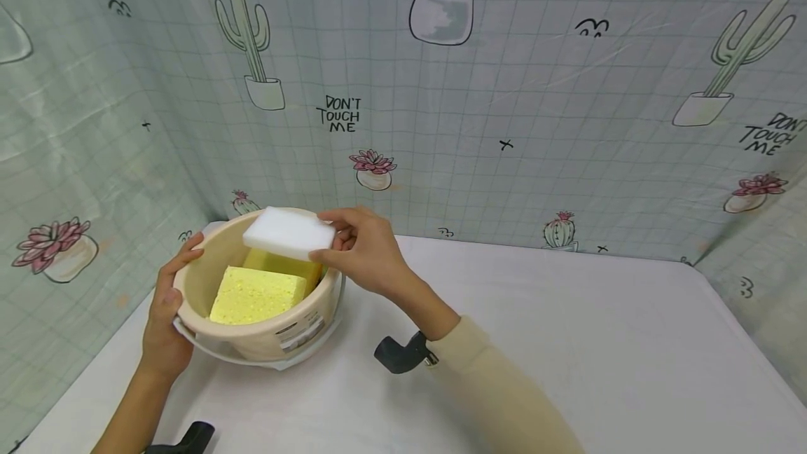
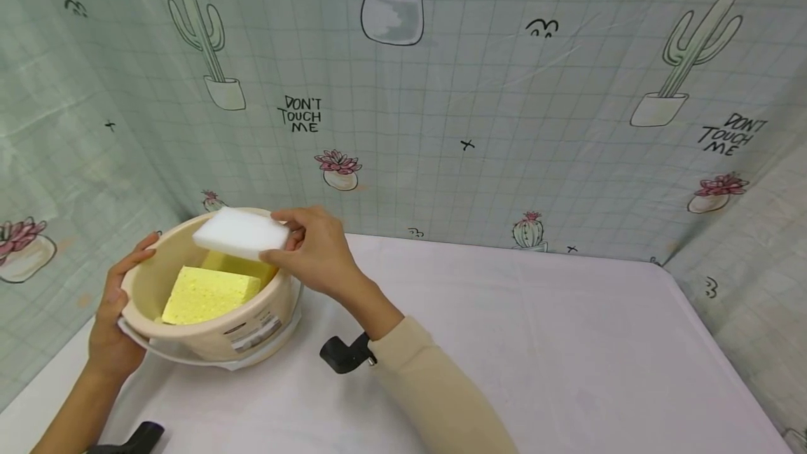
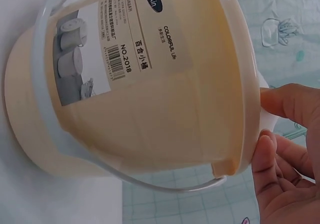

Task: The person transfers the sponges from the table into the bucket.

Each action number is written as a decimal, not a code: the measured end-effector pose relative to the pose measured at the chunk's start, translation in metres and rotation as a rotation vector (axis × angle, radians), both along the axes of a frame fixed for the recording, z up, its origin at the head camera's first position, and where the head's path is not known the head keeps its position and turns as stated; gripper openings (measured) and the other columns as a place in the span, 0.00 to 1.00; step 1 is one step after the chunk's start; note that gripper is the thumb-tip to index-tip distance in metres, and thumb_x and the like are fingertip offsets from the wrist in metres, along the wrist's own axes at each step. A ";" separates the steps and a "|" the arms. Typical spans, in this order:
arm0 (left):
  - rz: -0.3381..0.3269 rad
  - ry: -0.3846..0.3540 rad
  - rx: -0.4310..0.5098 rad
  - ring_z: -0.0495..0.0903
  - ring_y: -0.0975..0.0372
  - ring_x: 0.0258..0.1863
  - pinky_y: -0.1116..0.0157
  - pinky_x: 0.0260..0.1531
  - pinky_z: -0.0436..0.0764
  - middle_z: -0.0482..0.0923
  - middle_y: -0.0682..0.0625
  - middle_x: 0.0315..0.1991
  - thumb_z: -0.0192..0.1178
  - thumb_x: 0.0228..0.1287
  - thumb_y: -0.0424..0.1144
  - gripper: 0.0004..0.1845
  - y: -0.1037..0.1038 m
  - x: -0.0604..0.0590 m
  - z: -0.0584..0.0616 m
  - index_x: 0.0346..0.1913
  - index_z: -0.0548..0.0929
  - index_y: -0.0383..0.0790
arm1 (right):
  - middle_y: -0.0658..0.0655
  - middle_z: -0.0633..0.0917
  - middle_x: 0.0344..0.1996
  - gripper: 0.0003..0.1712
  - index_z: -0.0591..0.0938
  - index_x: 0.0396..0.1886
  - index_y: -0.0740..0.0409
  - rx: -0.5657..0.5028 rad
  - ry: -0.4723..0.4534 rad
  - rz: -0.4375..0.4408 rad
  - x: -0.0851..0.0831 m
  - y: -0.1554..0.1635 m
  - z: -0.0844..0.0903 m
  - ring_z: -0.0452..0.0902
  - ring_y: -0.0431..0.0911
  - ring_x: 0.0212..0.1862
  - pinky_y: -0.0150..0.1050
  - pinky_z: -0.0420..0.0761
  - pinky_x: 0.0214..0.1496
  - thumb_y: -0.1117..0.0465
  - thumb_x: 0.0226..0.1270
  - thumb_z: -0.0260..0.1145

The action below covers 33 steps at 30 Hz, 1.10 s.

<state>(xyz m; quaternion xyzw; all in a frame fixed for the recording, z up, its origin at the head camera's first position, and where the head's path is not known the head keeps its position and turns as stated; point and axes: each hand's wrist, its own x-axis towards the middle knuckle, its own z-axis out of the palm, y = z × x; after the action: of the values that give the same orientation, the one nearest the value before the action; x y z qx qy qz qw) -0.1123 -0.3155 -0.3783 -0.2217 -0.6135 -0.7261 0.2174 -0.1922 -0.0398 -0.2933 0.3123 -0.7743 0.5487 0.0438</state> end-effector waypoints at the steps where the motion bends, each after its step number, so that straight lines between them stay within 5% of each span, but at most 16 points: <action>1: 0.000 0.001 -0.003 0.42 0.54 0.72 0.70 0.65 0.54 0.42 0.45 0.74 0.40 0.70 0.41 0.26 0.000 0.000 0.000 0.68 0.62 0.36 | 0.52 0.77 0.35 0.28 0.82 0.52 0.60 -0.003 0.006 0.004 0.000 -0.001 0.000 0.74 0.40 0.32 0.29 0.77 0.35 0.65 0.48 0.77; 18: -0.005 0.015 -0.006 0.41 0.54 0.72 0.70 0.66 0.53 0.42 0.45 0.74 0.39 0.70 0.41 0.26 -0.001 -0.002 -0.003 0.68 0.62 0.36 | 0.49 0.75 0.28 0.22 0.85 0.46 0.56 0.140 0.096 0.014 0.000 -0.009 0.002 0.71 0.39 0.28 0.27 0.73 0.28 0.65 0.48 0.77; 33: -0.002 0.014 0.007 0.41 0.54 0.72 0.70 0.66 0.51 0.43 0.45 0.74 0.40 0.70 0.42 0.26 0.000 -0.002 -0.003 0.68 0.63 0.36 | 0.49 0.72 0.31 0.25 0.85 0.49 0.56 0.355 0.141 0.007 0.004 -0.012 0.012 0.70 0.37 0.30 0.25 0.73 0.29 0.58 0.49 0.78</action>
<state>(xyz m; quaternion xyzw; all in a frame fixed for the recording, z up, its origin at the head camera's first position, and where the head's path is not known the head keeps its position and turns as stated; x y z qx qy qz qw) -0.1141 -0.3154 -0.3814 -0.2268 -0.6090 -0.7270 0.2217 -0.1880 -0.0518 -0.2812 0.3557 -0.8528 0.3803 0.0403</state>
